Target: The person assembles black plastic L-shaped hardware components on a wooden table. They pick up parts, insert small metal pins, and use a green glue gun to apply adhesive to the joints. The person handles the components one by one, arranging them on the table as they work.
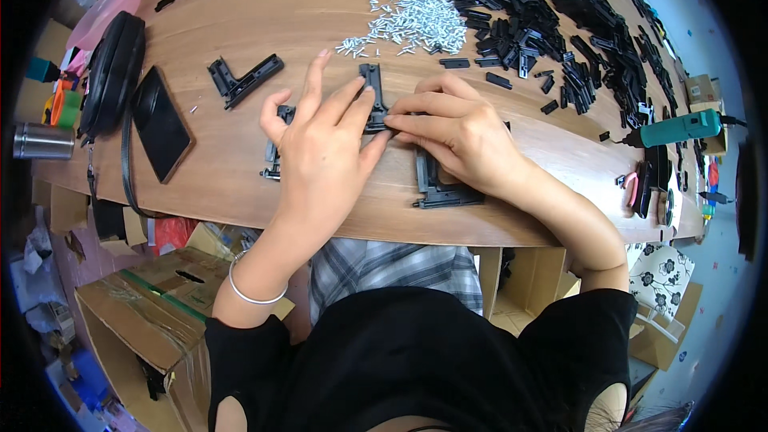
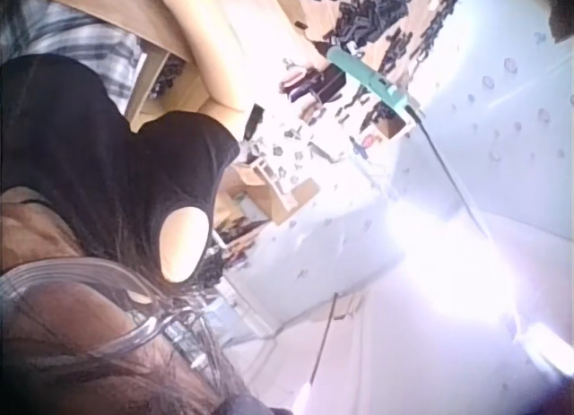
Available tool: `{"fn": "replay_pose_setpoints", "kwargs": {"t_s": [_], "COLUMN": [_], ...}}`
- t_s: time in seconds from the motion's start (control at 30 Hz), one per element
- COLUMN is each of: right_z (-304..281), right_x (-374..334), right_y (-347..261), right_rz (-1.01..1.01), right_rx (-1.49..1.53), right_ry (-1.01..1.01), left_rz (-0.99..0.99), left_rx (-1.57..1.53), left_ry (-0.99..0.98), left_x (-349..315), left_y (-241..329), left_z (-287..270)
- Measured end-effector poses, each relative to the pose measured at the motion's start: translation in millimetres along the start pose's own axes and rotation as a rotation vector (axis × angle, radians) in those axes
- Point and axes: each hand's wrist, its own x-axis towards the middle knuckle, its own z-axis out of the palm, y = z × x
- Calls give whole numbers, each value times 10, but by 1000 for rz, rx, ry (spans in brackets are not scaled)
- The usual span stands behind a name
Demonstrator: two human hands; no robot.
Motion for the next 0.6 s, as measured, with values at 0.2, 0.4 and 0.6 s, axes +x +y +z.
{"fn": "replay_pose_setpoints", "kwargs": {"t_s": [0.2,0.4,0.6], "right_z": [-118,-263,-640], "right_x": [-77,-17,192], "right_y": [29,171,1125], "right_rz": [-47,42,384], "right_rx": [-81,-56,-392], "right_ry": [-142,-69,153], "left_rz": [3,-33,-44], "left_rx": [11,44,9], "left_ry": [11,15,3], "left_x": [15,-1,-34], "left_y": [20,43,81], "left_z": [19,-13,-96]}}
